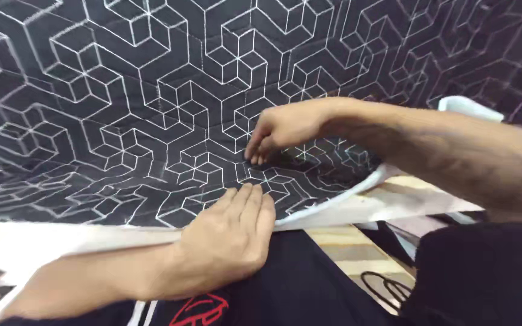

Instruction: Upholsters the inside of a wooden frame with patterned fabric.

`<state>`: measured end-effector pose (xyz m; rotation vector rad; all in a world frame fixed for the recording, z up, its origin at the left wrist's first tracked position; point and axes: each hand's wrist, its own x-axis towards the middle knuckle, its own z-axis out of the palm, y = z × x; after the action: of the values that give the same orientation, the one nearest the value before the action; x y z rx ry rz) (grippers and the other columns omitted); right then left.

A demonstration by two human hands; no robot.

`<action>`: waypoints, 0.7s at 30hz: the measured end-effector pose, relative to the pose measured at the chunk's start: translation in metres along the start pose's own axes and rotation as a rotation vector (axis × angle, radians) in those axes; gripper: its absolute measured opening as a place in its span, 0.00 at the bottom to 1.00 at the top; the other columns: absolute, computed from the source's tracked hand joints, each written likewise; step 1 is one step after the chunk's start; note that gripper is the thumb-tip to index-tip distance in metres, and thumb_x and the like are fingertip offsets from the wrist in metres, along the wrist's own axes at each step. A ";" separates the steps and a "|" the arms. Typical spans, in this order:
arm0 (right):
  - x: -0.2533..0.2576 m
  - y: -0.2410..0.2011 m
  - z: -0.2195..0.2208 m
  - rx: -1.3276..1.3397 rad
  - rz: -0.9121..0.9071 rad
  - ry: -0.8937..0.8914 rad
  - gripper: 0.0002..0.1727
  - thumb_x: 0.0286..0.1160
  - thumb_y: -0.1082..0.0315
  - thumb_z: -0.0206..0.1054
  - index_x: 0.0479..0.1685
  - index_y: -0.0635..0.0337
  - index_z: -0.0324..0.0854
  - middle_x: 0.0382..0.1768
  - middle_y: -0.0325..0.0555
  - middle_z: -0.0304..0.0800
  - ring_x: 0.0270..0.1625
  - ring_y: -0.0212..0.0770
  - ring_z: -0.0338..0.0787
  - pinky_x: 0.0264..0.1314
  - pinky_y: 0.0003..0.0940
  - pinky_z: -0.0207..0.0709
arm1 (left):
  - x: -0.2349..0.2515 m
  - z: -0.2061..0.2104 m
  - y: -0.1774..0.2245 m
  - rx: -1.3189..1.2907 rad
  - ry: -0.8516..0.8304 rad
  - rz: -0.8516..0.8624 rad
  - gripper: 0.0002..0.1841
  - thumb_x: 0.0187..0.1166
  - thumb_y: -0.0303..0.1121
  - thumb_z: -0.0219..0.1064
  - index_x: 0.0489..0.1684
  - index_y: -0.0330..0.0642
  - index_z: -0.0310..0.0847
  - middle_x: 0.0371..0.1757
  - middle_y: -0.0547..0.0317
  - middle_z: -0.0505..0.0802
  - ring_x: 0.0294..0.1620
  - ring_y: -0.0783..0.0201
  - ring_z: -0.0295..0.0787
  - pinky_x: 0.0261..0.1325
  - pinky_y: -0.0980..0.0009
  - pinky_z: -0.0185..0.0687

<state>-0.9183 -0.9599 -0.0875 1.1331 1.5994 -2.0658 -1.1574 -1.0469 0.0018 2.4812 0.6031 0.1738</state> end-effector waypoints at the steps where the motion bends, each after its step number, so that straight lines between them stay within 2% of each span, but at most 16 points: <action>1: 0.004 -0.002 0.002 -0.007 -0.005 -0.045 0.12 0.85 0.70 0.63 0.53 0.57 0.93 0.46 0.40 0.98 0.45 0.34 0.96 0.54 0.36 0.91 | -0.002 0.001 -0.003 -0.008 0.013 0.014 0.17 0.84 0.26 0.51 0.58 0.27 0.83 0.58 0.36 0.95 0.60 0.44 0.95 0.59 0.53 0.91; 3: 0.004 -0.004 0.002 -0.116 -0.014 -0.056 0.13 0.85 0.69 0.63 0.55 0.50 0.94 0.44 0.35 0.97 0.43 0.28 0.94 0.51 0.32 0.90 | -0.002 0.002 -0.010 -0.021 -0.016 0.061 0.18 0.87 0.26 0.48 0.61 0.23 0.82 0.58 0.33 0.94 0.61 0.40 0.94 0.59 0.50 0.90; 5: -0.001 -0.010 0.015 -0.258 -0.004 -0.052 0.17 0.86 0.66 0.58 0.63 0.43 0.91 0.40 0.32 0.95 0.42 0.28 0.91 0.46 0.36 0.85 | -0.004 0.001 -0.008 -0.045 -0.065 0.084 0.20 0.89 0.27 0.45 0.62 0.20 0.81 0.57 0.29 0.93 0.60 0.36 0.93 0.58 0.47 0.90; 7: -0.007 -0.016 0.030 -0.345 0.017 -0.015 0.21 0.86 0.64 0.55 0.73 0.45 0.85 0.37 0.36 0.92 0.39 0.34 0.89 0.41 0.41 0.81 | -0.003 0.006 -0.009 -0.049 -0.049 0.093 0.25 0.94 0.35 0.44 0.61 0.19 0.82 0.55 0.28 0.93 0.58 0.33 0.94 0.54 0.44 0.89; 9: -0.005 -0.018 0.048 -0.392 0.042 0.046 0.22 0.84 0.65 0.53 0.74 0.49 0.81 0.34 0.38 0.89 0.35 0.36 0.88 0.36 0.40 0.80 | -0.003 0.009 -0.010 -0.038 -0.010 0.093 0.27 0.95 0.38 0.43 0.59 0.20 0.84 0.52 0.29 0.94 0.54 0.33 0.95 0.52 0.45 0.89; 12: -0.003 -0.017 0.055 -0.390 0.045 0.080 0.22 0.83 0.68 0.54 0.73 0.51 0.82 0.34 0.41 0.90 0.36 0.40 0.89 0.38 0.43 0.80 | -0.007 0.004 -0.010 -0.015 -0.017 0.120 0.27 0.96 0.36 0.42 0.60 0.18 0.82 0.53 0.28 0.93 0.54 0.34 0.94 0.52 0.45 0.89; 15: -0.025 -0.031 0.042 -0.404 0.018 0.107 0.22 0.89 0.64 0.55 0.77 0.52 0.80 0.39 0.44 0.92 0.42 0.41 0.90 0.46 0.46 0.82 | -0.011 0.008 -0.005 -0.007 0.087 0.060 0.28 0.94 0.43 0.48 0.61 0.23 0.83 0.54 0.33 0.95 0.56 0.39 0.95 0.56 0.48 0.90; 16: -0.049 -0.038 0.041 -0.422 -0.022 0.220 0.22 0.89 0.60 0.56 0.77 0.53 0.80 0.39 0.42 0.93 0.41 0.38 0.90 0.46 0.42 0.82 | -0.012 0.011 -0.004 -0.007 0.127 0.062 0.27 0.93 0.45 0.50 0.64 0.24 0.83 0.55 0.34 0.95 0.56 0.40 0.95 0.56 0.49 0.89; 17: -0.083 -0.045 0.043 -0.425 -0.089 0.416 0.23 0.89 0.57 0.56 0.77 0.54 0.81 0.42 0.41 0.93 0.43 0.35 0.91 0.48 0.38 0.83 | -0.012 0.014 -0.005 0.010 0.151 0.071 0.27 0.93 0.45 0.51 0.65 0.25 0.82 0.55 0.35 0.95 0.56 0.41 0.95 0.56 0.50 0.88; 18: -0.127 -0.047 0.054 -0.364 -0.151 0.659 0.22 0.89 0.58 0.56 0.74 0.56 0.82 0.49 0.42 0.95 0.50 0.33 0.92 0.58 0.35 0.86 | -0.013 0.015 -0.005 0.029 0.161 0.080 0.26 0.93 0.44 0.52 0.67 0.26 0.81 0.57 0.35 0.95 0.56 0.41 0.95 0.56 0.51 0.88; 19: -0.175 -0.039 0.076 -0.196 -0.238 0.952 0.18 0.88 0.62 0.57 0.65 0.61 0.84 0.48 0.44 0.95 0.51 0.37 0.93 0.60 0.37 0.89 | -0.016 0.015 -0.004 0.045 0.161 0.079 0.25 0.93 0.43 0.53 0.69 0.27 0.80 0.58 0.36 0.94 0.56 0.42 0.94 0.57 0.51 0.88; 20: -0.220 -0.019 0.107 -0.011 -0.322 1.266 0.12 0.86 0.64 0.57 0.52 0.60 0.85 0.41 0.42 0.93 0.44 0.37 0.93 0.54 0.37 0.88 | -0.021 0.015 -0.002 0.063 0.163 0.069 0.25 0.93 0.43 0.54 0.71 0.29 0.80 0.59 0.38 0.94 0.57 0.43 0.94 0.57 0.52 0.88; 21: -0.257 0.008 0.141 0.105 -0.392 1.553 0.09 0.83 0.66 0.54 0.43 0.55 0.80 0.33 0.37 0.88 0.36 0.35 0.88 0.44 0.35 0.84 | -0.022 0.016 -0.002 0.088 0.185 0.061 0.25 0.92 0.45 0.55 0.71 0.31 0.80 0.60 0.40 0.94 0.58 0.44 0.94 0.58 0.53 0.87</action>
<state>-0.8038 -1.1492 0.1044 3.0429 2.3353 -1.2339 -1.1738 -1.0640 -0.0127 2.5886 0.6238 0.4124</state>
